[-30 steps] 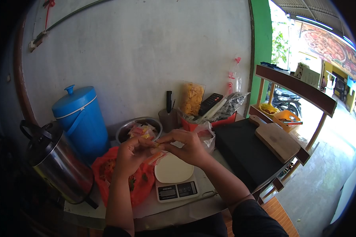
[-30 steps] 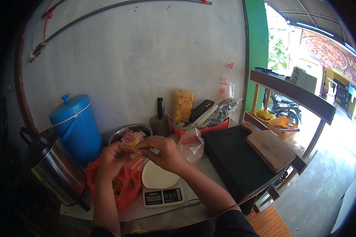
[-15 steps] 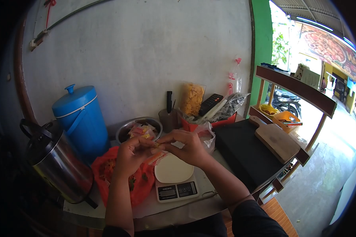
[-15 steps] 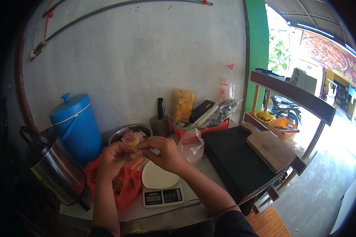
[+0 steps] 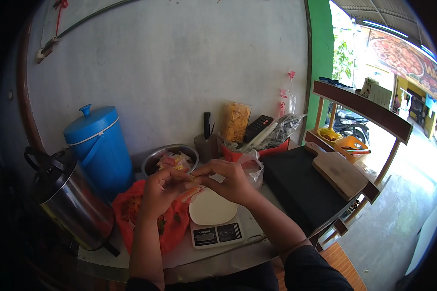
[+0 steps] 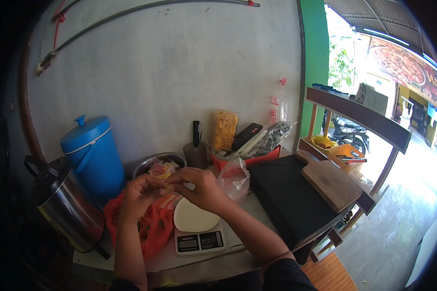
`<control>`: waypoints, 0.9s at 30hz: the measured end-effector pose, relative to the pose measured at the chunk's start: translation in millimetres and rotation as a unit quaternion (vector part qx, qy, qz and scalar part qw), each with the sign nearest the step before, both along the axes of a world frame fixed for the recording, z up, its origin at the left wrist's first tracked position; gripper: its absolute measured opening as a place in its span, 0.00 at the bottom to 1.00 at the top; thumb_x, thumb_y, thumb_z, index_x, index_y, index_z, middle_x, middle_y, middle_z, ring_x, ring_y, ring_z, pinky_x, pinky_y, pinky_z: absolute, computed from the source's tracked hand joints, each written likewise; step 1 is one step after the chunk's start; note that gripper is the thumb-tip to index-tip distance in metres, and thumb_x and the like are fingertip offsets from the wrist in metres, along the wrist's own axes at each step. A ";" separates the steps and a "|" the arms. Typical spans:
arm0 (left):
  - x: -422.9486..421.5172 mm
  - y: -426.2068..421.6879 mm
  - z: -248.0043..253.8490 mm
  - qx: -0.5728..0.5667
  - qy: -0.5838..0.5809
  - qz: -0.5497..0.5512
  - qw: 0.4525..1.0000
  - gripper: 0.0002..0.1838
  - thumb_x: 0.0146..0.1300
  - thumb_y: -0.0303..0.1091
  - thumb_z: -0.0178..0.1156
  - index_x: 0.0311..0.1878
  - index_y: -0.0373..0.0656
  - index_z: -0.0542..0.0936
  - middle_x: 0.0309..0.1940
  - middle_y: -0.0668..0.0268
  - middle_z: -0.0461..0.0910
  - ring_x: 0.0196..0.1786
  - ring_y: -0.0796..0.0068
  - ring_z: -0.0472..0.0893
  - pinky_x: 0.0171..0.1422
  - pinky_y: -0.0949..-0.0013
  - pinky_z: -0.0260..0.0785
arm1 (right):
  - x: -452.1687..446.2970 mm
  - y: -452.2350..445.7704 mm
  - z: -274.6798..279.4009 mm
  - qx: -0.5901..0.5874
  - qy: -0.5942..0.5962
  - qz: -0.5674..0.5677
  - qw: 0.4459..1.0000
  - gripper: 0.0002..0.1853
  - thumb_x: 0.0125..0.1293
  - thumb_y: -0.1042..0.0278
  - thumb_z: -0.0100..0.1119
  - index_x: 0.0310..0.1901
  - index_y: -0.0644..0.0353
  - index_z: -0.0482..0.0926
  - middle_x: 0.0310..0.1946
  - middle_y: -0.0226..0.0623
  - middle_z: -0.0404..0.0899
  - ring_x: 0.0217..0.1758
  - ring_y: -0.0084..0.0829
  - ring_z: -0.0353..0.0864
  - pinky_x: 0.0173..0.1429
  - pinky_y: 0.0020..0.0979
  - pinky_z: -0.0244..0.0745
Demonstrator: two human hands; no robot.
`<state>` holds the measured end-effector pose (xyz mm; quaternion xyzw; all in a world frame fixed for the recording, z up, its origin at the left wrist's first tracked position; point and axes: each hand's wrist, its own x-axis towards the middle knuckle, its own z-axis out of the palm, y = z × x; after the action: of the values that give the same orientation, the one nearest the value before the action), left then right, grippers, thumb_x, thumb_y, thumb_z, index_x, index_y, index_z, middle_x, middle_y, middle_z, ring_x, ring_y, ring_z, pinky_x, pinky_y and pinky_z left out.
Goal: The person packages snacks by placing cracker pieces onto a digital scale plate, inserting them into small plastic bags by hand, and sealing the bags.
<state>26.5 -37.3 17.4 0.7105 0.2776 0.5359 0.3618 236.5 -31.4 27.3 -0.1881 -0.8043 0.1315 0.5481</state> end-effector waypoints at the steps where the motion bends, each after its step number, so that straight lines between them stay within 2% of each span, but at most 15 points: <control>1: -0.3 0.1 -0.1 0.001 0.004 0.005 1.000 0.08 0.57 0.20 0.67 0.39 0.36 0.79 0.39 0.65 0.82 0.43 0.78 0.82 0.51 0.74 0.77 | -0.1 0.0 -0.1 -0.004 0.001 0.000 1.000 0.10 0.56 0.76 0.69 0.42 0.60 0.83 0.35 0.34 0.85 0.37 0.29 0.83 0.43 0.29 0.76; 12: -2.3 11.7 -9.1 -0.011 -0.006 -0.007 1.000 0.08 0.58 0.22 0.67 0.40 0.35 0.79 0.39 0.65 0.83 0.44 0.81 0.80 0.51 0.74 0.74 | -0.5 7.8 -4.6 0.007 -0.014 -0.021 1.000 0.10 0.56 0.76 0.69 0.41 0.60 0.84 0.34 0.34 0.85 0.36 0.29 0.82 0.43 0.30 0.75; 15: -4.3 15.2 -11.3 0.003 -0.006 -0.011 1.000 0.08 0.58 0.22 0.67 0.41 0.35 0.79 0.39 0.64 0.83 0.45 0.80 0.80 0.52 0.74 0.74 | 0.6 5.2 -1.6 0.012 -0.022 -0.028 0.999 0.10 0.57 0.73 0.68 0.42 0.59 0.83 0.37 0.37 0.85 0.41 0.36 0.84 0.44 0.33 0.78; 18: -3.9 15.7 -9.5 -0.010 -0.022 -0.023 0.999 0.09 0.58 0.22 0.67 0.42 0.35 0.79 0.40 0.64 0.83 0.45 0.79 0.81 0.53 0.73 0.73 | -2.1 7.0 -4.8 0.019 -0.011 -0.039 0.999 0.11 0.56 0.73 0.69 0.42 0.59 0.83 0.37 0.36 0.85 0.40 0.35 0.84 0.45 0.34 0.77; 21: -4.0 13.8 -7.9 -0.009 -0.029 -0.024 0.999 0.10 0.58 0.23 0.67 0.43 0.35 0.79 0.40 0.64 0.83 0.45 0.78 0.81 0.53 0.73 0.73 | -8.1 7.5 -9.4 0.005 0.044 -0.049 0.998 0.11 0.56 0.76 0.70 0.41 0.60 0.84 0.35 0.33 0.84 0.37 0.28 0.82 0.42 0.29 0.75; 24: -4.8 13.5 -6.8 -0.010 -0.036 -0.021 0.999 0.10 0.59 0.23 0.67 0.43 0.36 0.79 0.40 0.65 0.83 0.45 0.78 0.81 0.53 0.73 0.73 | -6.1 8.5 -9.8 0.028 0.027 -0.076 0.996 0.11 0.56 0.74 0.70 0.42 0.60 0.83 0.35 0.33 0.84 0.36 0.27 0.81 0.42 0.28 0.75; 27: -5.6 14.8 -5.9 -0.010 -0.045 -0.021 0.999 0.09 0.59 0.24 0.67 0.43 0.36 0.79 0.40 0.65 0.82 0.45 0.79 0.81 0.53 0.74 0.73 | -6.4 8.2 -9.2 -0.014 0.013 -0.058 0.998 0.11 0.57 0.70 0.70 0.41 0.59 0.83 0.37 0.35 0.84 0.39 0.34 0.82 0.44 0.31 0.77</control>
<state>21.0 -22.4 11.5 0.6876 0.2515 0.5573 0.3917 230.1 -23.1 18.1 -0.2400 -0.7830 0.1131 0.5626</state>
